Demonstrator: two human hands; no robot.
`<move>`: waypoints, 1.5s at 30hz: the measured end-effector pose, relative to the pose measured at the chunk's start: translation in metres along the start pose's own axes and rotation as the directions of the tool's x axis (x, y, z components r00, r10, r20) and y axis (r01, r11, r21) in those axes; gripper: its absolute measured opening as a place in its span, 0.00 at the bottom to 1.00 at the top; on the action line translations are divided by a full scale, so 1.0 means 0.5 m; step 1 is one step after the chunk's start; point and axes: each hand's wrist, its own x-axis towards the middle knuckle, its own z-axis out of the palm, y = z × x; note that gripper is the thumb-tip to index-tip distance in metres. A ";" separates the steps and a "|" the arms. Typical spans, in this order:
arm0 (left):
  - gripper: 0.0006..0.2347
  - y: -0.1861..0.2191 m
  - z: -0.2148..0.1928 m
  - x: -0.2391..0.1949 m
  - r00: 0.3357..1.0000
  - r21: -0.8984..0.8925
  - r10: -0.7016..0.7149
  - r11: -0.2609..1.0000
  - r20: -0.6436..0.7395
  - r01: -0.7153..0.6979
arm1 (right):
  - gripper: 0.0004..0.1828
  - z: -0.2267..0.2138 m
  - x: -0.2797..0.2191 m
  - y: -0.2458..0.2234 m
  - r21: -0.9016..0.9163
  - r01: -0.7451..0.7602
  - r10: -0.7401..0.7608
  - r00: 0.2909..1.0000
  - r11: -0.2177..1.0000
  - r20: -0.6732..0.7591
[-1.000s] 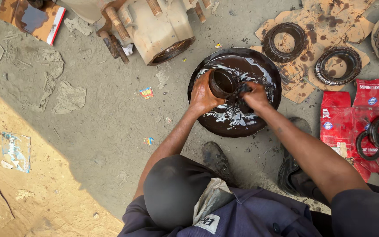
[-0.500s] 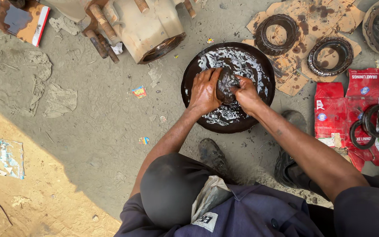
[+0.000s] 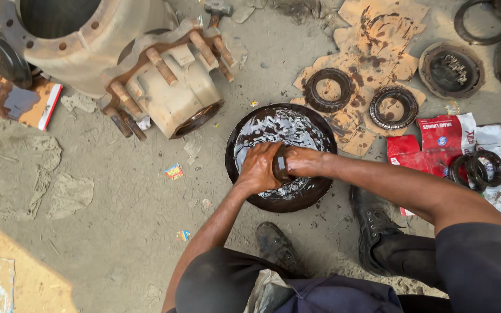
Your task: The person sits on the ground and scrubs several metal rings with a dark cloth in a shallow pan of soapy water. They repeatedly dip, scrub, and rinse each ring, then place the cleaned pieces on a nearby cardboard sheet.
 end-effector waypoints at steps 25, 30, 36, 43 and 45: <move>0.45 -0.083 0.040 -0.003 0.922 0.090 -0.008 0.995 -0.388 0.046 | 0.16 0.021 -0.073 -0.027 0.957 -0.285 0.858 0.503 0.053 0.102; 0.46 -0.080 0.033 -0.005 0.897 -0.025 -0.113 0.993 -0.428 0.113 | 0.18 0.039 -0.054 -0.026 0.879 -0.470 0.970 0.240 0.080 0.039; 0.46 -0.091 0.034 -0.005 0.886 -0.201 -0.252 0.962 -0.389 0.186 | 0.29 0.041 -0.007 -0.079 0.645 -0.749 0.978 0.208 0.148 0.017; 0.41 -0.122 0.050 0.005 0.869 -0.701 -0.466 0.676 -0.168 0.227 | 0.47 -0.016 0.050 -0.113 0.118 -0.779 0.777 0.625 0.615 0.077; 0.42 -0.123 0.060 0.012 0.859 -0.864 -0.510 0.453 -0.050 0.219 | 0.51 -0.007 0.058 -0.093 0.038 -0.796 0.792 0.605 0.604 0.077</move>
